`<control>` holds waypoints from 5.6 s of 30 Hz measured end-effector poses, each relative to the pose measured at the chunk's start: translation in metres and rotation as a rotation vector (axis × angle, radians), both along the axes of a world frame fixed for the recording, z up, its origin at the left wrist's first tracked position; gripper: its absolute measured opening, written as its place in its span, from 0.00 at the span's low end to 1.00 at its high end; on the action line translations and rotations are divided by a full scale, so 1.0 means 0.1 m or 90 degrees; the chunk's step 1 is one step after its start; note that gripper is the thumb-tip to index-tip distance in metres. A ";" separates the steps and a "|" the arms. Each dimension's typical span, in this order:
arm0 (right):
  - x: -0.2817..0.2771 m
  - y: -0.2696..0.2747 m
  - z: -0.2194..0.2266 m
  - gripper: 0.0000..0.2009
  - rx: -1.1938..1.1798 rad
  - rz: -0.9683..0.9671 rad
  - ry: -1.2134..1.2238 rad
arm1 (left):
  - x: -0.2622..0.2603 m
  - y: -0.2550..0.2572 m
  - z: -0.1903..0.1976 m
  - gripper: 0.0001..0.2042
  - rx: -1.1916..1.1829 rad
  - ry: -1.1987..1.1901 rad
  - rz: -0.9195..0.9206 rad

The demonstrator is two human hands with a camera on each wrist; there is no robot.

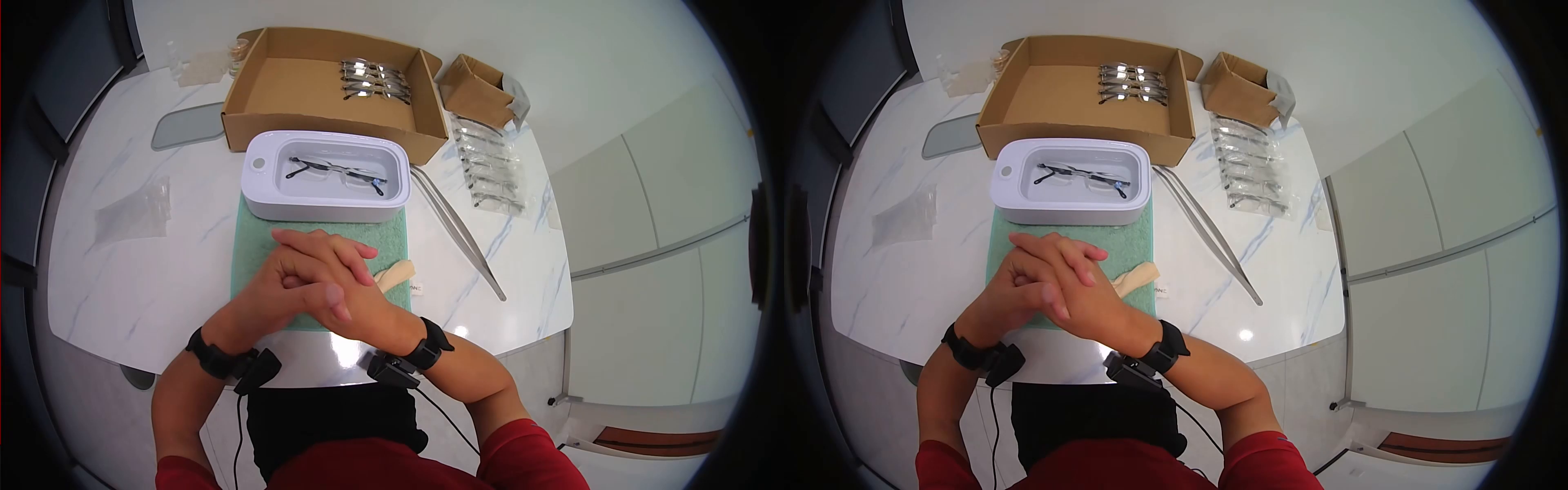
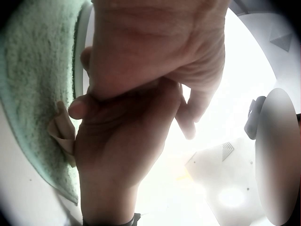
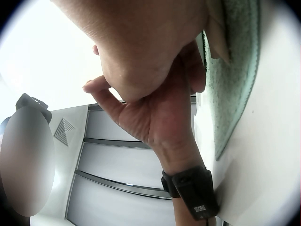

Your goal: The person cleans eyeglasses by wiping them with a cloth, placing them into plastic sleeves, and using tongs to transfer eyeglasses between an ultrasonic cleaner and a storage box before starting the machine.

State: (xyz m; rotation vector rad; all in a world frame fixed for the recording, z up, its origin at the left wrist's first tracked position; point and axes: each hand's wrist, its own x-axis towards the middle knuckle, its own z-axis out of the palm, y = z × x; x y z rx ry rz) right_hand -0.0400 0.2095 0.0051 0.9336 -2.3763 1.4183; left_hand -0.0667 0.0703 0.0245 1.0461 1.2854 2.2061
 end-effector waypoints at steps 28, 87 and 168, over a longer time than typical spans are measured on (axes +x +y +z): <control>-0.02 0.02 -0.05 0.23 0.018 0.003 -0.008 | 0.03 -0.03 0.04 0.06 -0.084 -0.081 0.010; -0.03 0.02 -0.04 0.21 0.020 0.012 -0.016 | 0.04 -0.01 0.03 0.07 -0.083 -0.090 0.016; 0.00 0.00 0.09 0.28 -0.007 0.019 -0.046 | 0.05 -0.02 0.04 0.08 -0.119 -0.117 0.038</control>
